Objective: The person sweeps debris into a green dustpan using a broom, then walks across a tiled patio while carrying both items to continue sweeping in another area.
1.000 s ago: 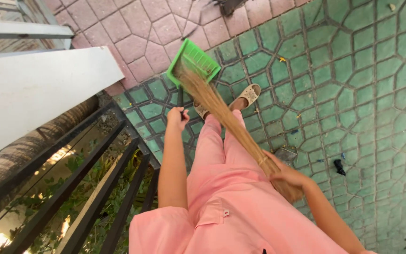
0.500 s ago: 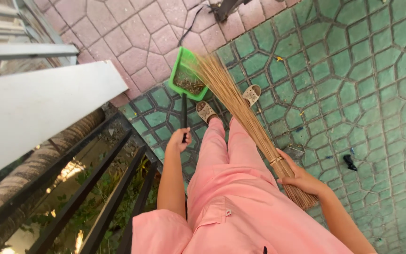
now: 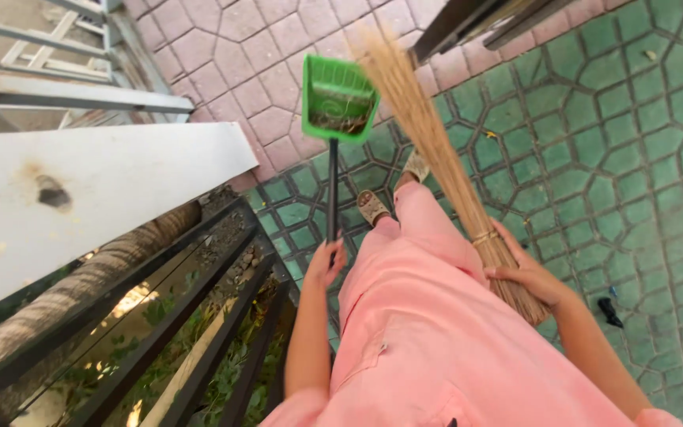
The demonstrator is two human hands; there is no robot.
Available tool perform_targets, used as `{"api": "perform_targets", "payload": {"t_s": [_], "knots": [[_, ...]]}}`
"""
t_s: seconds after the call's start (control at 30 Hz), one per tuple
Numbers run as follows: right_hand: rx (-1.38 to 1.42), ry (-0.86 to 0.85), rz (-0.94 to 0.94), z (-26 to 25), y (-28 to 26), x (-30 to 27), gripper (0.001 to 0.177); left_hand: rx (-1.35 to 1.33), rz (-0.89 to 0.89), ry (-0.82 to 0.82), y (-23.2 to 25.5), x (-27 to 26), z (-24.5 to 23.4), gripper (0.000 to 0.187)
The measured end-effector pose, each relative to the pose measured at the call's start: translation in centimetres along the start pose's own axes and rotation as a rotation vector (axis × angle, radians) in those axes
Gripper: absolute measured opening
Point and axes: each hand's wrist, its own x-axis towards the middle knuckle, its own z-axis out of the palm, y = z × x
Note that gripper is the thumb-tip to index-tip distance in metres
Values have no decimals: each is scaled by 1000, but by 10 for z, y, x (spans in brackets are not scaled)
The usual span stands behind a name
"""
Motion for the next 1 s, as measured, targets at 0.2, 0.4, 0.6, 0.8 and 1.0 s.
{"api": "perform_targets", "payload": {"t_s": [0.2,0.4,0.6,0.8,1.0], "knots": [[96,-19,43,7,-85,45,106,-258,4,77,67,36,76,30],[243,-96,-44,4,-170,126,98,-369,-32,36,158,109,102,25],[793,-368,-98,-13,-225,176,78,-406,-144,-38,217,165,67,22],[1000,-342,-153,13,-283,244,63,-208,-80,133,324,185,153,21],[1031,-74,-160,36,-335,325,50,-53,-179,104,466,249,159,21]]}}
